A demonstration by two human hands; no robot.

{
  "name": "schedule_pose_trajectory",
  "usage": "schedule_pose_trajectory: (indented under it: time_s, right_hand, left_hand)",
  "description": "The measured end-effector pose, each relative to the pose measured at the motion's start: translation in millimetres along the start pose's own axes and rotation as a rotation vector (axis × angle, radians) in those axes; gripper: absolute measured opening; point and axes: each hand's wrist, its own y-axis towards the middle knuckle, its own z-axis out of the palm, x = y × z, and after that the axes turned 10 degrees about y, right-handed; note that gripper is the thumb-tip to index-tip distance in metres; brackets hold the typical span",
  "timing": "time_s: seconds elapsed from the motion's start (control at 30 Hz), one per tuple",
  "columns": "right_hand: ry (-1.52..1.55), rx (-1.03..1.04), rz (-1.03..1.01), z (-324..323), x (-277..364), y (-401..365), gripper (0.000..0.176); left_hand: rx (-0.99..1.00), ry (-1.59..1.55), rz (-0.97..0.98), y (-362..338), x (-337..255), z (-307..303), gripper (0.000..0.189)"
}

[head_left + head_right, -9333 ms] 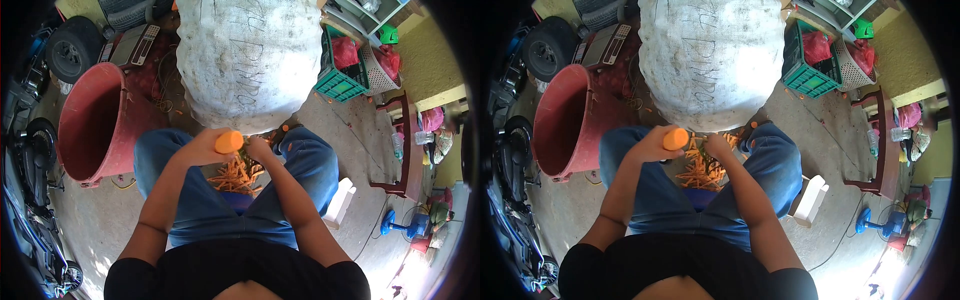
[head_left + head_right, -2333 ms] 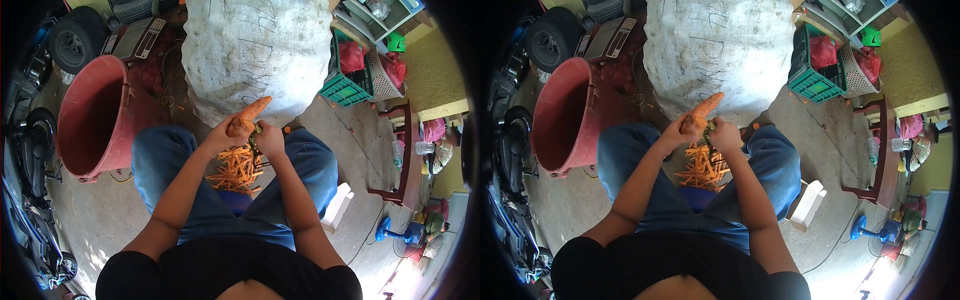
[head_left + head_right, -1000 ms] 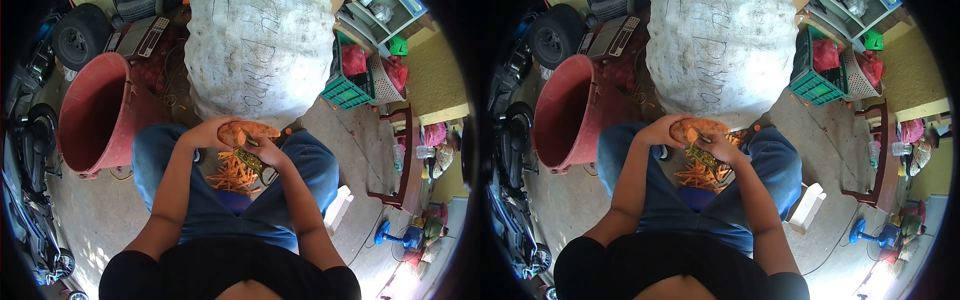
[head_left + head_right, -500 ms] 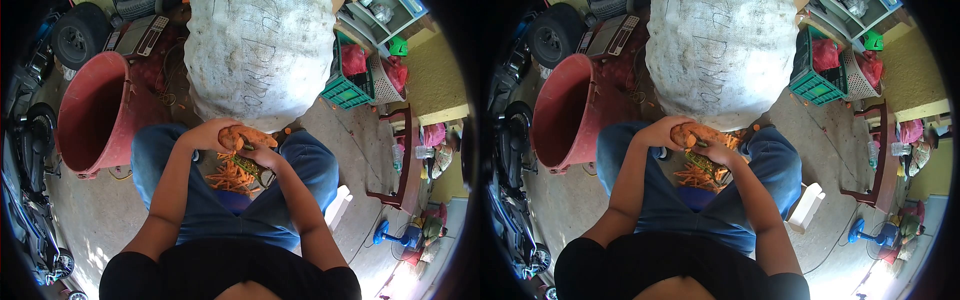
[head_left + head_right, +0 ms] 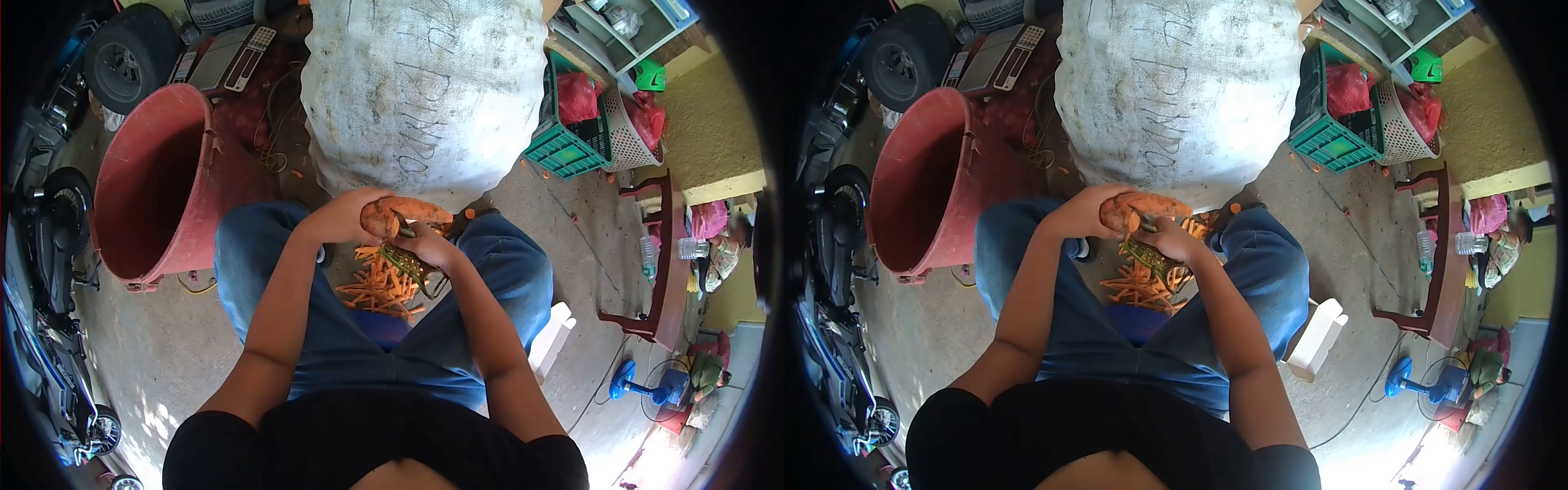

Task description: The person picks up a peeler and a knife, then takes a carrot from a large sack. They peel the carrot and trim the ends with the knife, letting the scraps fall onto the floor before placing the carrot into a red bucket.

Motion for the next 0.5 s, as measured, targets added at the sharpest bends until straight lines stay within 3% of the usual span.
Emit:
schedule_pose_trajectory:
  time_s: [0.13, 0.2, 0.3, 0.43, 0.5]
  right_hand:
    - [-0.065, -0.028, -0.084, -3, 0, 1, 0.031]
    - [-0.206, -0.021, -0.247, -7, -15, 8, 0.028]
    - [-0.2, -0.01, -0.095, -9, -6, 2, 0.024]
    - [-0.208, -0.104, -0.212, -14, 0, -5, 0.027]
    - [-0.08, -0.194, -0.335, -19, -2, -7, 0.025]
  left_hand:
    - [0.032, -0.144, -0.062, -2, 3, -7, 0.069]
    - [-0.087, -0.293, -0.071, -3, 8, -10, 0.072]
    - [-0.234, -0.431, -0.078, -3, 8, -12, 0.071]
    - [-0.284, -0.497, -0.07, 0, 14, -5, 0.072]
    - [-0.26, -0.888, -0.046, 5, 31, 4, 0.056]
